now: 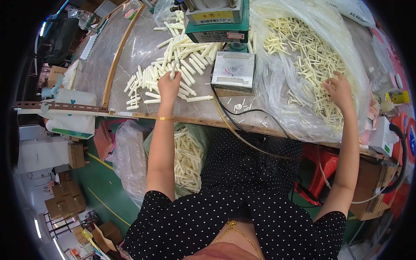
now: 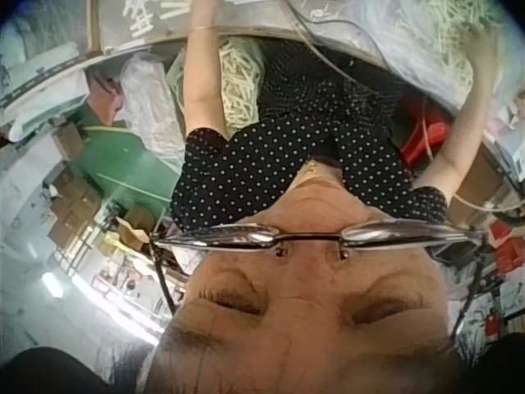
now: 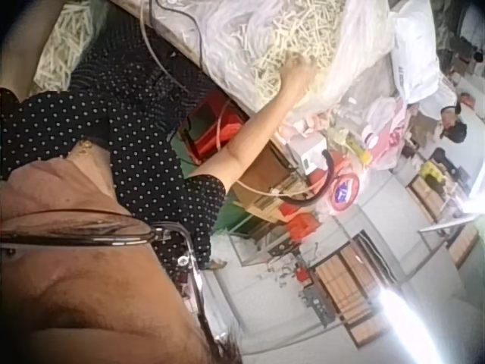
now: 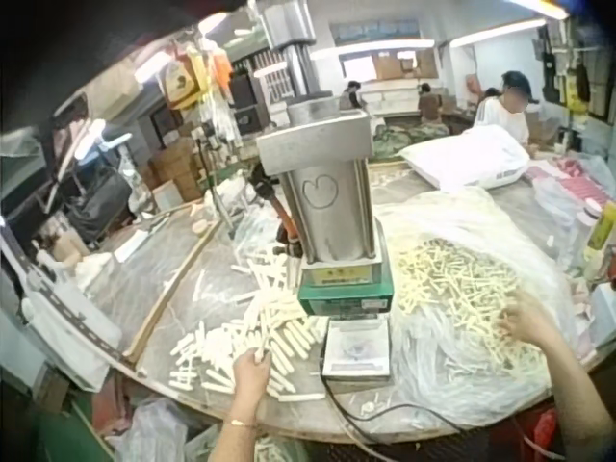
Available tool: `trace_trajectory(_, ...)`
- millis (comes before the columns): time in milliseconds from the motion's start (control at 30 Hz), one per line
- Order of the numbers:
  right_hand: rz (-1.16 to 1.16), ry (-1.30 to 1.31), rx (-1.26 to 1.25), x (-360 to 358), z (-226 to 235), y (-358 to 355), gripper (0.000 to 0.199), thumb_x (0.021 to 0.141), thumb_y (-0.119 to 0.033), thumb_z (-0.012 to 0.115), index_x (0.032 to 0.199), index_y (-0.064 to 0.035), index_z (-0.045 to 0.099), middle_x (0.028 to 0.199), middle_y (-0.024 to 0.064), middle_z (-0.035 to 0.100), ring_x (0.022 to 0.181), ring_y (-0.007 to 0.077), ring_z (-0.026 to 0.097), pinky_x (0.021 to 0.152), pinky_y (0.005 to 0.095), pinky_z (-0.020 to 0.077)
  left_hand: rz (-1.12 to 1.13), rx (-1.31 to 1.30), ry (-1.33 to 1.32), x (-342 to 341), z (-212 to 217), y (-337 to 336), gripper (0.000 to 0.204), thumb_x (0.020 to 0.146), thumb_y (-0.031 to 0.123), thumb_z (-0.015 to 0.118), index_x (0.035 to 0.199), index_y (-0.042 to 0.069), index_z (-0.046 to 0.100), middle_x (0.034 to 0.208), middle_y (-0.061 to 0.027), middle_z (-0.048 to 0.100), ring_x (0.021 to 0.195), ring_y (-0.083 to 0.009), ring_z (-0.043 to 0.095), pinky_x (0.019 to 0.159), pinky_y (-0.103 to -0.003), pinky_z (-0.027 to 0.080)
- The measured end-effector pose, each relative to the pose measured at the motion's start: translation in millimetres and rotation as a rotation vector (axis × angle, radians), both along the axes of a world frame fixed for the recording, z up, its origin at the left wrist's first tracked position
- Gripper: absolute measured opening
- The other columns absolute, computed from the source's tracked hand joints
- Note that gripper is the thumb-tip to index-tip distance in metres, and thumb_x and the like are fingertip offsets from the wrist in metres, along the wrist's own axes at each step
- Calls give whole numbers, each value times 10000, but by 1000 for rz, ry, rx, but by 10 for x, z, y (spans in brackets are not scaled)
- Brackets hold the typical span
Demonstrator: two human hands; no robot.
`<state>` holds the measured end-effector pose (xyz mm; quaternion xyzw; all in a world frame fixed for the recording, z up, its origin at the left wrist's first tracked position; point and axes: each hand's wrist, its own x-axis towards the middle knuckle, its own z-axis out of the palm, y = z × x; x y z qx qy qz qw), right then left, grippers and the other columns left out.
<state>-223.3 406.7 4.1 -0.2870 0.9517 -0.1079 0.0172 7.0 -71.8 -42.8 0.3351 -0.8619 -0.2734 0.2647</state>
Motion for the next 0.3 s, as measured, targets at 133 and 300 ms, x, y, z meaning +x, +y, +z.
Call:
trace_trajectory(133,73,304,-250,228,30,16,236,852,-218,572,1018,-67,644,1219,161,504,1100,301,502,917,364,388,66,-82,-171,-541,-5,-48,343,722,332,632,811,3,672,742,-169,647,729,-325,629,689,-387,484)
trace_trajectory(300,-297,-389,-755,276,-92,81,305,922,-255,489,1180,-109,562,1229,156,506,1184,232,431,997,334,306,26,-18,-627,-865,143,175,392,701,341,599,964,58,665,1048,-179,618,990,-288,596,860,-357,466)
